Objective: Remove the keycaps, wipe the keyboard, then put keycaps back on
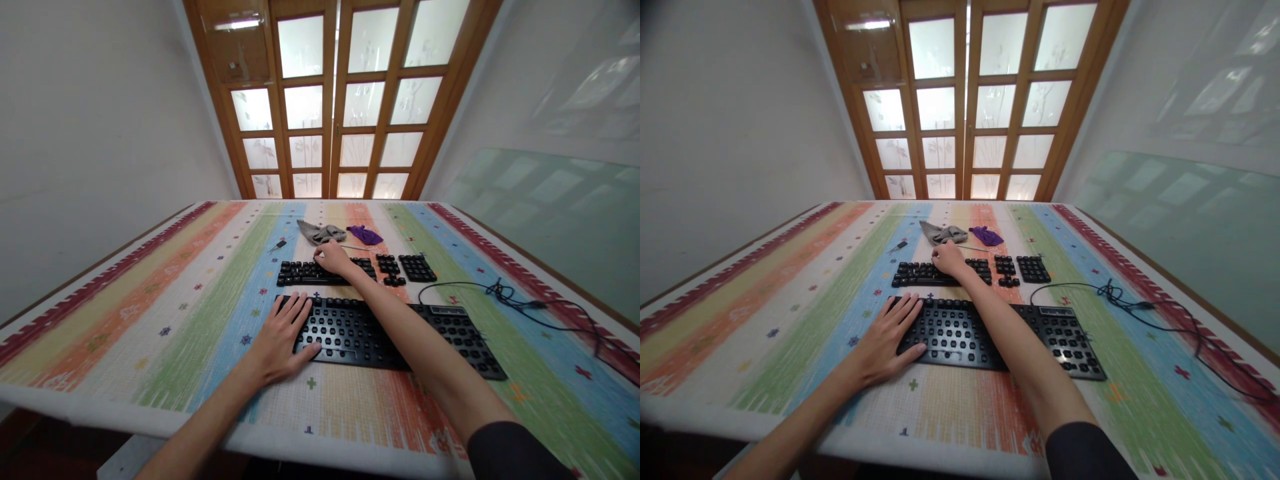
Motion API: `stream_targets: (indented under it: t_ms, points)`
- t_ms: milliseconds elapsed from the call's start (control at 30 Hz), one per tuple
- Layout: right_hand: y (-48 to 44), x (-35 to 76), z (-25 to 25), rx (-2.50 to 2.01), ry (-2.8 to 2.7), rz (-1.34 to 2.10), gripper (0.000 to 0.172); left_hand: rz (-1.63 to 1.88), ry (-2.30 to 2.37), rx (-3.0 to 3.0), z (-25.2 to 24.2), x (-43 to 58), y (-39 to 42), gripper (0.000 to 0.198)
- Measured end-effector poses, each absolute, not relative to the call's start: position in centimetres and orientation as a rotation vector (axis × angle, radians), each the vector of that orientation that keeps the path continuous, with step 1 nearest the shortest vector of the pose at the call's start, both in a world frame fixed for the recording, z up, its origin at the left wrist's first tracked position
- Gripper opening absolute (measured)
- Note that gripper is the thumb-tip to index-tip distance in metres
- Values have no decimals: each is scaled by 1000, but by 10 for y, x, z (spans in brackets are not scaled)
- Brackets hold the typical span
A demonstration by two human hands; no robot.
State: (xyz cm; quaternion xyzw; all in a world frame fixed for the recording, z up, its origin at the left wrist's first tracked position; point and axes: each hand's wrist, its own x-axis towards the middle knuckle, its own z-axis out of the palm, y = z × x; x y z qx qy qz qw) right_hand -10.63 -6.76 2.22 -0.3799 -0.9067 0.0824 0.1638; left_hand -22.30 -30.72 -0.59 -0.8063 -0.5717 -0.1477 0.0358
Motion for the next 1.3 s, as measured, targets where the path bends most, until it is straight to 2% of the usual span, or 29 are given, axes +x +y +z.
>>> stream_targets:
  t_ms: [300, 533, 733, 1133, 1300]
  points:
    - [-64, -117, 16, -1110, -2543, 261, 17, -458, -1742, -2504, -8, -225, -309, 84]
    - [-68, -117, 21, -1039, -2467, 276, 23, -459, -1752, -2484, -9, -225, -308, 82]
    - [-80, -102, 38, -922, -2417, 295, 19, -471, -1757, -2487, -6, -224, -307, 82]
    - [-133, -46, 32, -619, -2293, 801, 14, -516, -1739, -2457, -9, -226, -305, 73]
    - [-170, -37, 26, -490, -2415, 750, 15, -523, -1727, -2468, -8, -226, -304, 69]
